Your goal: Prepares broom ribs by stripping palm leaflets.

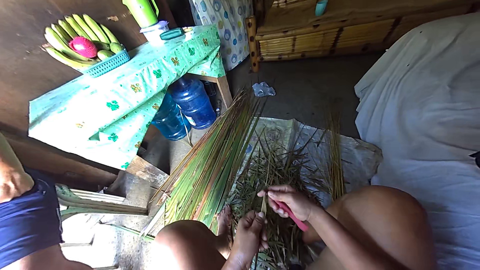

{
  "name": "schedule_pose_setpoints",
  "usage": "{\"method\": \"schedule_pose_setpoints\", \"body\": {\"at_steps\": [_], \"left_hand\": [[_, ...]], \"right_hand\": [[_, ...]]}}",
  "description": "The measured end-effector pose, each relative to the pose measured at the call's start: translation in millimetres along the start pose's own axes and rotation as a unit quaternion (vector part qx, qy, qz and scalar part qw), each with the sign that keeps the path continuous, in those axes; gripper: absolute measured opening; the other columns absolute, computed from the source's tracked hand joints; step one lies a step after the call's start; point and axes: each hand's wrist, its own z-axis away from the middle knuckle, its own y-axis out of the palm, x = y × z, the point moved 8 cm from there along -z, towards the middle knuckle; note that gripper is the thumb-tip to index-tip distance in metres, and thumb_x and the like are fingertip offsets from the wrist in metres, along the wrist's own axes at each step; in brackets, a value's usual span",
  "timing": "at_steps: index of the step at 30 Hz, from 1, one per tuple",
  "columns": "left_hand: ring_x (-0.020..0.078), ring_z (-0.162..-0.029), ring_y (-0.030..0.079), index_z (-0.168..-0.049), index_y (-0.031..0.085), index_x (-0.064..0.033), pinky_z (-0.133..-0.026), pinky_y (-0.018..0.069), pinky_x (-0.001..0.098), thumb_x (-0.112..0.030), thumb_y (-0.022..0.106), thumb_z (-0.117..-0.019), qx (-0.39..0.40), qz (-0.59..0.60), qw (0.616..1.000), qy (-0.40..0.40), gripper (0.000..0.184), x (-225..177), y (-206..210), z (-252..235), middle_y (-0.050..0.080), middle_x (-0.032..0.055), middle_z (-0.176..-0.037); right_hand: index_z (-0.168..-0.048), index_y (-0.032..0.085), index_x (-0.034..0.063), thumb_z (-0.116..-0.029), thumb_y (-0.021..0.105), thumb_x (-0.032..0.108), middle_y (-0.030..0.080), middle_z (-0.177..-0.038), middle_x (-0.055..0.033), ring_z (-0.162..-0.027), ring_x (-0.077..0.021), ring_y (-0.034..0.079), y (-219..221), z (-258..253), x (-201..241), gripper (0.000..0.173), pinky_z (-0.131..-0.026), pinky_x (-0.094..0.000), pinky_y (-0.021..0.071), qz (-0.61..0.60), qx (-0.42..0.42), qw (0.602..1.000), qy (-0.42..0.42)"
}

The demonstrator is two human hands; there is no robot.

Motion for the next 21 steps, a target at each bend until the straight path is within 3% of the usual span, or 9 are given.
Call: {"method": "schedule_pose_setpoints", "body": {"at_steps": [4,7,9,10,14,16,18,21], "left_hand": [[0.0059,-0.049,0.058,-0.092,0.058,-0.0056,-0.050,0.0528,0.0198,-0.012,0.040,-0.1095,0.027,-0.001,1.000,0.002,0.026,2,-3,5,0.059,-0.0014,-0.060],[0.0031,-0.045,0.051,-0.092,0.058,-0.0050,-0.045,0.0457,0.0161,-0.014,0.039,-0.1101,-0.005,0.021,1.000,0.002,0.027,5,-9,2,0.054,-0.0025,-0.057],[0.0017,-0.042,0.047,-0.092,0.057,-0.0046,-0.042,0.0421,0.0149,-0.015,0.038,-0.1112,-0.025,0.033,0.999,-0.004,0.029,7,-13,-3,0.051,-0.0034,-0.055],[0.0016,-0.042,0.046,-0.092,0.057,-0.0045,-0.042,0.0411,0.0150,-0.014,0.037,-0.1114,-0.034,0.039,0.999,-0.008,0.029,8,-15,-5,0.050,-0.0036,-0.055],[0.0001,-0.040,0.040,-0.094,0.055,-0.0054,-0.040,0.0371,0.0137,-0.015,0.031,-0.1125,-0.037,0.073,0.996,-0.027,0.032,10,-15,-4,0.045,-0.0055,-0.054],[-0.0001,-0.040,0.040,-0.093,0.054,-0.0058,-0.040,0.0364,0.0136,-0.017,0.030,-0.1130,-0.021,0.077,0.996,-0.032,0.033,10,-12,0,0.044,-0.0058,-0.054],[-0.0006,-0.041,0.041,-0.093,0.054,-0.0064,-0.040,0.0369,0.0134,-0.016,0.030,-0.1125,0.004,0.077,0.996,-0.032,0.033,13,-8,4,0.045,-0.0063,-0.054],[-0.0014,-0.040,0.042,-0.092,0.056,-0.0068,-0.040,0.0375,0.0128,-0.015,0.031,-0.1114,0.022,0.074,0.997,-0.027,0.033,22,-5,9,0.047,-0.0068,-0.054]], "right_hand": [[-0.125,0.064,0.0018,-0.1074,0.036,0.018,0.056,-0.067,0.0041,-0.047,-0.0028,0.047,-27,-4,11,0.037,-0.043,-0.0172,0.0406,-0.041,-0.068,0.997,-0.024],[-0.118,0.066,0.0010,-0.1038,0.043,0.016,0.056,-0.066,0.0066,-0.050,-0.0015,0.048,-17,5,15,0.031,-0.046,-0.0174,0.0408,0.076,-0.067,0.994,-0.051],[-0.114,0.068,-0.0016,-0.1017,0.049,0.017,0.058,-0.071,0.0045,-0.056,-0.0010,0.050,4,11,11,0.029,-0.053,-0.0190,0.0430,0.199,-0.030,0.976,-0.077],[-0.114,0.069,-0.0034,-0.1017,0.051,0.017,0.060,-0.075,-0.0005,-0.060,-0.0034,0.052,16,13,8,0.030,-0.058,-0.0218,0.0449,0.257,-0.006,0.962,-0.094],[-0.111,0.073,-0.0031,-0.1024,0.053,0.016,0.073,-0.099,-0.0174,-0.090,-0.0197,0.070,28,13,9,0.029,-0.085,-0.0355,0.0551,0.387,0.001,0.904,-0.180],[-0.109,0.073,-0.0041,-0.1026,0.052,0.017,0.072,-0.099,-0.0179,-0.090,-0.0206,0.068,15,6,13,0.030,-0.085,-0.0360,0.0541,0.390,-0.043,0.900,-0.190],[-0.121,0.070,-0.0055,-0.1039,0.051,0.016,0.073,-0.103,-0.0171,-0.088,-0.0160,0.068,-4,0,18,0.034,-0.086,-0.0317,0.0545,0.366,-0.092,0.912,-0.159],[-0.128,0.066,-0.0032,-0.1057,0.049,0.016,0.065,-0.085,-0.0052,-0.069,-0.0050,0.055,-35,-8,20,0.034,-0.068,-0.0224,0.0483,0.308,-0.168,0.927,-0.130]]}}
